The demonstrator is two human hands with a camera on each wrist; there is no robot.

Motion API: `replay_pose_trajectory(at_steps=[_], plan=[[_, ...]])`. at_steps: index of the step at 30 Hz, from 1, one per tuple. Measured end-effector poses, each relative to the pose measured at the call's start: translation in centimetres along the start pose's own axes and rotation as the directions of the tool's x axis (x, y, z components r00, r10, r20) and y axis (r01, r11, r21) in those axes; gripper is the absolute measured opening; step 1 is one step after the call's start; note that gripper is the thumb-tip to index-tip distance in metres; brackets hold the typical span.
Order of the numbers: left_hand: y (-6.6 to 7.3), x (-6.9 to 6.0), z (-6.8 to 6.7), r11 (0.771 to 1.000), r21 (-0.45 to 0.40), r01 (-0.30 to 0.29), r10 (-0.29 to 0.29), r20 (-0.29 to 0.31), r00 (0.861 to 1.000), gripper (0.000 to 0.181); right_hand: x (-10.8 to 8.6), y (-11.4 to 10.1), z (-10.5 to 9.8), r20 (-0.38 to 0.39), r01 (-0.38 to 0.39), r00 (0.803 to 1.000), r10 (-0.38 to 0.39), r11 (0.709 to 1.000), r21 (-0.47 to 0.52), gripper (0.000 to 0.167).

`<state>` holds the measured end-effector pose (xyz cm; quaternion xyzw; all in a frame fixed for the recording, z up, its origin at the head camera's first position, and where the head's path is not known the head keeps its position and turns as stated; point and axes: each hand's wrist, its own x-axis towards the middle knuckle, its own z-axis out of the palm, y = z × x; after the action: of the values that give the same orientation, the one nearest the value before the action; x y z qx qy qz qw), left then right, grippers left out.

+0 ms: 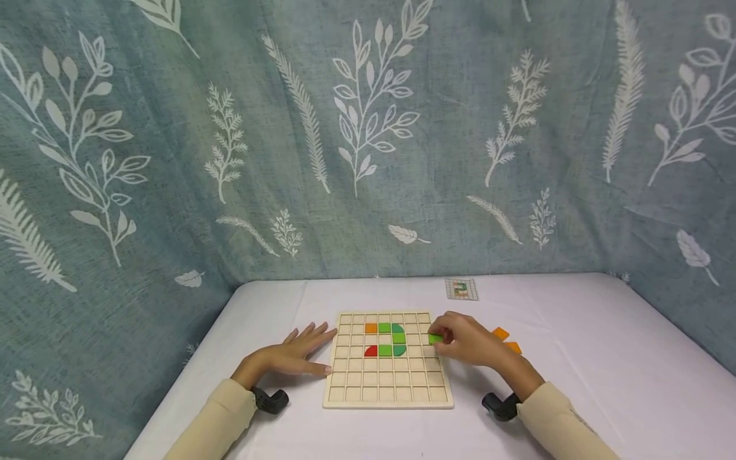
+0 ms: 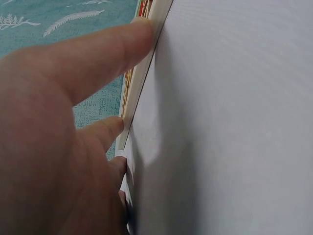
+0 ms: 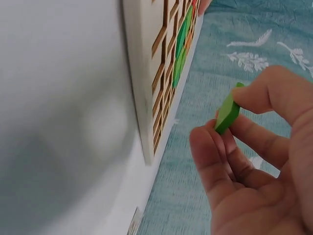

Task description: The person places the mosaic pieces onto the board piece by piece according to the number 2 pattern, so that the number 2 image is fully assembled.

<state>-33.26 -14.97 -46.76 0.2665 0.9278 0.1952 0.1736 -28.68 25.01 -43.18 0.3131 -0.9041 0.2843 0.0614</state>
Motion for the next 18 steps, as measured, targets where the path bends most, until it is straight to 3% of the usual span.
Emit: replay_pose_trajectory(at_steps=[6, 18], plan=[[-0.1, 0.1, 0.1, 1.000, 0.013, -0.006, 0.006, 0.000, 1.000, 0.094, 1.0, -0.5, 0.9, 0.035, 0.004, 0.999, -0.005, 1.000, 0.029, 0.018], [-0.3, 0.2, 0.1, 1.000, 0.022, 0.000, 0.000, -0.006, 1.000, 0.094, 3.0, -2.1, 2.9, 0.070, 0.091, 0.993, -0.095, 0.994, 0.055, 0.022]])
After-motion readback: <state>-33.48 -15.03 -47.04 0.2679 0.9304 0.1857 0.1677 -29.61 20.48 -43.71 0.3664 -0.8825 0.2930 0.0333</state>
